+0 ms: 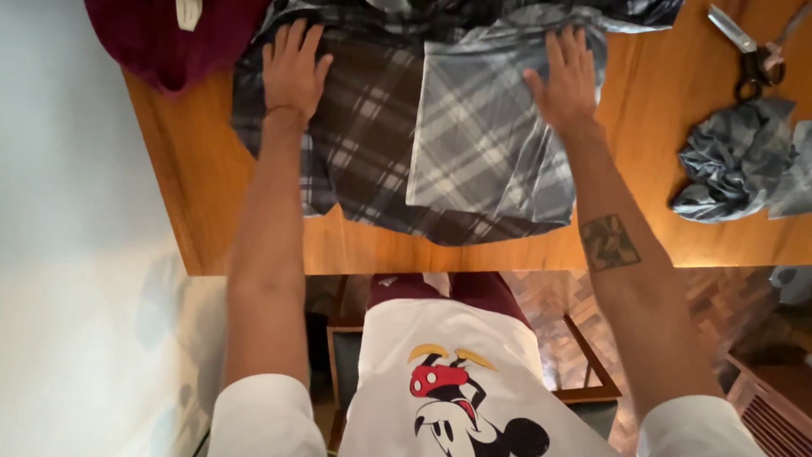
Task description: Cutting pieces of plaid fabric using scissors on a workshop table.
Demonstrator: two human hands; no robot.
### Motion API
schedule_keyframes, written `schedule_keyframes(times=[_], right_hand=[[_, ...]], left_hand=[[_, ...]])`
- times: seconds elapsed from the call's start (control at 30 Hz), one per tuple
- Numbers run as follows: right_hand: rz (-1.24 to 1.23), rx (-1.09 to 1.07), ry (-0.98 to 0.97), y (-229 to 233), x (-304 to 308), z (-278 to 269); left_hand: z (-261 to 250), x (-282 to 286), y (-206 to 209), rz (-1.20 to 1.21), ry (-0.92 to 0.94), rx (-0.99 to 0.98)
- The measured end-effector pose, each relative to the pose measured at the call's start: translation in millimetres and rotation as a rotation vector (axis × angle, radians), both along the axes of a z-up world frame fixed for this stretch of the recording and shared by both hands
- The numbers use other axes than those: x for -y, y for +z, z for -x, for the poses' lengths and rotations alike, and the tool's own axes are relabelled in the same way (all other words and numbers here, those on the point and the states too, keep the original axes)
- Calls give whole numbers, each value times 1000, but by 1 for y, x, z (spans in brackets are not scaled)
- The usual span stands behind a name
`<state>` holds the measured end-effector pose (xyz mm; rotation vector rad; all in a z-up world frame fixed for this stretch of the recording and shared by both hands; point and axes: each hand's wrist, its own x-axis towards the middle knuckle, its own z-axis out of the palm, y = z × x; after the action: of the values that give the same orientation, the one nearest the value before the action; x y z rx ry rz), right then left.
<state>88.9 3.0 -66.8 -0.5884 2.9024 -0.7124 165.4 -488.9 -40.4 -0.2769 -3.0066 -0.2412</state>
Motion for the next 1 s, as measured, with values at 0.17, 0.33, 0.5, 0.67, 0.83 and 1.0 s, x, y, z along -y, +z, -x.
schedule_keyframes(times=[0.17,0.33,0.5,0.67,0.83,1.0], right_hand=[[7,-5,-2,32,13,-6],[178,-15,-55,68,-10,-76],[142,44,-89,58,-45,-140],[134,59,19,63,-57,-187],[61,42,-1,47,-88,-202],[-40,64,73,38,-123,-208]], left_hand=[[-14,-52,43,-23,101,-133],[-151,-98,97,-572,740,106],[-243,-136,60,-753,865,81],[-249,-167,40,-402,746,-121],[-276,-166,-30,-1310,924,-28],[-256,-176,18,-1703,966,7]])
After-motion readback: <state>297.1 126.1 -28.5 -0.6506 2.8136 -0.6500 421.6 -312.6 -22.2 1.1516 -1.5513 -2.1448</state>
